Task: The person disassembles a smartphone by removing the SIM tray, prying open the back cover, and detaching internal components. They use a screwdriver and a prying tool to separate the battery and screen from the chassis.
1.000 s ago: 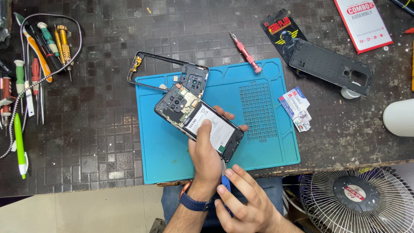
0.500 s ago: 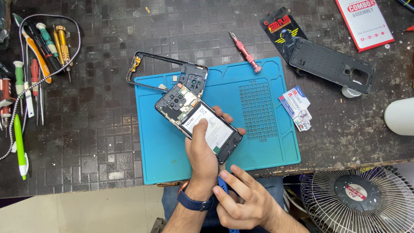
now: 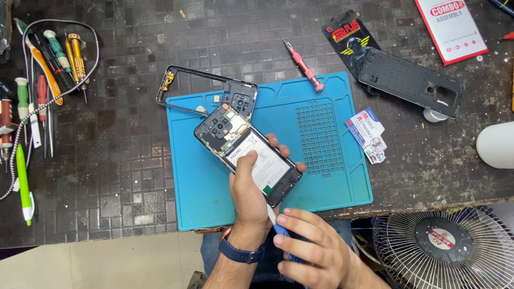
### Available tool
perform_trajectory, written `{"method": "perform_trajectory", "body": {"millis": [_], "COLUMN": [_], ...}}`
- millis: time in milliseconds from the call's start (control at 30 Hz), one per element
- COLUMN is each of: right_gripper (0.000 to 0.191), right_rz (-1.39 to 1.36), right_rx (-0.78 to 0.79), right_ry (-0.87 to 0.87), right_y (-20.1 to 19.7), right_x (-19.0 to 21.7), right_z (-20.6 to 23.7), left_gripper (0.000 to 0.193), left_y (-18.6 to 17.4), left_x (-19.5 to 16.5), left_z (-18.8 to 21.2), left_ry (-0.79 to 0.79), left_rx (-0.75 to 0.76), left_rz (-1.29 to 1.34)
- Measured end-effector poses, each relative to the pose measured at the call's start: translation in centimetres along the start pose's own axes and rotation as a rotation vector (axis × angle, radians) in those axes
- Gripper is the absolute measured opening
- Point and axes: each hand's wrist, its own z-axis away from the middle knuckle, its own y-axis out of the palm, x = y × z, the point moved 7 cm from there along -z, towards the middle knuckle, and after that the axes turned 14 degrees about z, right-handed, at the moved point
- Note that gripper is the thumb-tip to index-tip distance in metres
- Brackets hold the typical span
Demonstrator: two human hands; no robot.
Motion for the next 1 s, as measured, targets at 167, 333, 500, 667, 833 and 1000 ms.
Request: {"method": "perform_trajectory", "body": {"millis": [167,333,500,667,833,1000], "right_gripper": [0.025,0.04,0.029,0.042,0.037,0.03], "right_rz": [-0.282,-0.538,0.529,1.152,0.97,0.881], "right_rx": [-0.052,-0.287,0.025,0.144,0.213,0.24], "right_ry": [0.086,0.826,1.077,0.57,0.46,0.481], "right_y": [-1.9,-4.8,-9.4,-9.0,-5.0,-1.1], "right_x": [-1.3,-6.4,-16.2,-17.9,-18.9,-20.0], "right_z": [-0.7,-1.2,-4.0,-9.1,-10.8,-11.3], "left_gripper": [0.034,0.035,0.036,0.04,0.044,0.047], "left_y": [0.0,0.0,-0.1,-0.1,-0.4,-0.4], "left_x": [0.1,0.2,0.4,0.3,0.5,0.6], "left_z": [-0.2,-0.3,-0.3,-0.4,-0.6,-0.5], "left_ry": [-0.018,-0.016,-0.025,-0.027,-0.078,-0.08], "left_rx": [-0.009,0.02,0.043,0.031,0.031,0.092], "left_rz": [0.013,0.023,0.023,-0.03,0.014,0.02]}}
